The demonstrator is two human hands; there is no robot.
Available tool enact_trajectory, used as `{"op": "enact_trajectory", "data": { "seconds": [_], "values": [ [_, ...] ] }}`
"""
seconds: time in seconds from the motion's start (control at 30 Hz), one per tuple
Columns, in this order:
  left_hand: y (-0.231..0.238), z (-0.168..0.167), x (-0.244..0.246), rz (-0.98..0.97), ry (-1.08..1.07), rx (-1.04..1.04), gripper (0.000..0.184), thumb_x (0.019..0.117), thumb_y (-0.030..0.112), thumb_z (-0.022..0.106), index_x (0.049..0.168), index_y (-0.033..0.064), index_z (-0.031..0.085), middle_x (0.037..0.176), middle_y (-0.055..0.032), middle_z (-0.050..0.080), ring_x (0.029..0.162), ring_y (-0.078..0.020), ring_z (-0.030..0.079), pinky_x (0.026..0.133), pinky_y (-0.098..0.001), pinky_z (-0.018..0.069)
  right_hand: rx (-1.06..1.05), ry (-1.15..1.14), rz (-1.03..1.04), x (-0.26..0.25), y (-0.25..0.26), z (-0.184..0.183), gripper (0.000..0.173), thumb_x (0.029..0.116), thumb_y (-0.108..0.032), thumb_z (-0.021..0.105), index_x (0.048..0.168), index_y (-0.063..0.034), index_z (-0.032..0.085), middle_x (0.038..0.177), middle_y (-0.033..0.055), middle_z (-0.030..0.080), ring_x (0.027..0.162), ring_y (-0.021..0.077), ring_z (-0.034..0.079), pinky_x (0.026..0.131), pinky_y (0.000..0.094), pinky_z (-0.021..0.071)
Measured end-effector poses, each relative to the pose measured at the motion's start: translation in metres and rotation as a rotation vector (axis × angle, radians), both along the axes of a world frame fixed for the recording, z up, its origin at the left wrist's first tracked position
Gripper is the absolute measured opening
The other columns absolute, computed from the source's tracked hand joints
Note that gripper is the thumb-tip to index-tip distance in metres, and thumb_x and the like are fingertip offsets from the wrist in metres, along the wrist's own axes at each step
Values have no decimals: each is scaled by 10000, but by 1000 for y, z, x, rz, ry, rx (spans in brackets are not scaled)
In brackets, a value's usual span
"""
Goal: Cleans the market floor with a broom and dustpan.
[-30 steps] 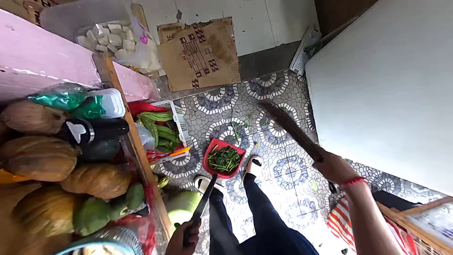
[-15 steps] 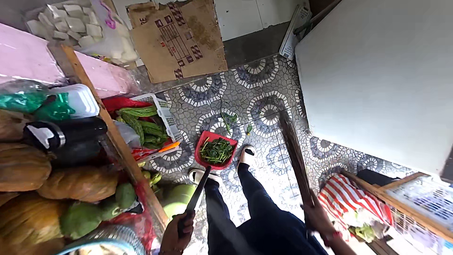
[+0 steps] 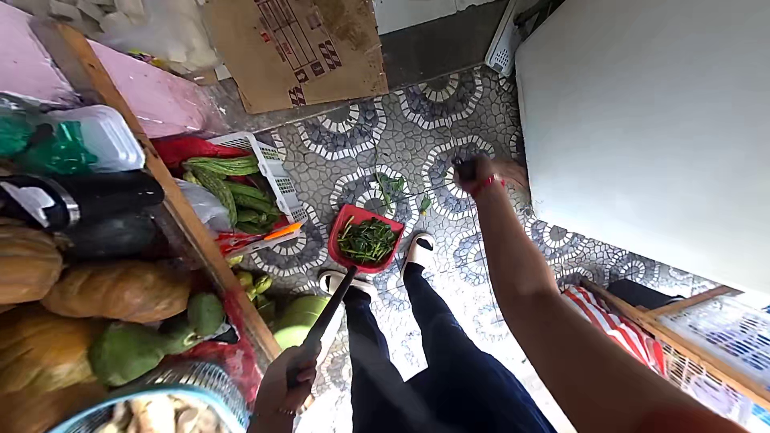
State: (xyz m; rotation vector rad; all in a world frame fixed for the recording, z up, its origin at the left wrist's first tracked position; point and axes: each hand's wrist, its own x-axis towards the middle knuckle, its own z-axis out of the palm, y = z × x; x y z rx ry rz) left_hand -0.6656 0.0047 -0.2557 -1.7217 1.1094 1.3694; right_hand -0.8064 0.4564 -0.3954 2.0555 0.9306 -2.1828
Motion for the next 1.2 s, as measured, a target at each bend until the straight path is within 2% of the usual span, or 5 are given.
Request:
{"op": "enact_trajectory", "data": {
  "seconds": [0.43, 0.6, 0.87, 1.0, 1.2],
  "values": [
    [-3, 0, -2, 52, 25, -41, 225, 1034, 130, 325, 993, 46, 530, 729, -38, 592, 390, 3, 429, 318, -113, 319, 134, -589, 1689, 84, 11, 85, 643, 1024, -251, 588, 1557, -36, 299, 1170, 284, 623, 915, 382, 657, 783, 567, 535],
    [-2, 3, -5, 20, 13, -37, 243, 1042, 133, 320, 973, 46, 537, 699, -28, 577, 387, 5, 408, 327, -116, 305, 443, -627, 1516, 98, 35, 181, 751, 980, -162, 651, 1620, -99, 263, 1246, 297, 628, 1091, 446, 637, 923, 631, 488],
    [-4, 1, -5, 66, 8, -45, 235, 1038, 137, 333, 967, 50, 539, 699, -30, 579, 385, 3, 410, 326, -117, 305, 384, -380, 1470, 43, -7, 29, 547, 970, -178, 674, 1440, 19, 476, 1170, 324, 633, 999, 451, 649, 850, 617, 525],
    [-3, 0, -3, 64, 21, -38, 220, 1042, 133, 332, 980, 54, 528, 710, -32, 579, 391, -3, 422, 330, -118, 318, 219, -623, 1980, 60, -76, 90, 851, 955, -237, 637, 1642, -109, 153, 1303, 260, 633, 1205, 411, 628, 1006, 593, 483],
    [-5, 0, -2, 94, 13, -36, 199, 1040, 122, 346, 976, 54, 522, 692, -31, 576, 395, -7, 432, 339, -122, 333, 494, -612, 1874, 31, -64, 186, 717, 985, -207, 609, 1627, -163, 293, 1203, 288, 667, 1113, 472, 640, 929, 650, 474]
  ]
}}
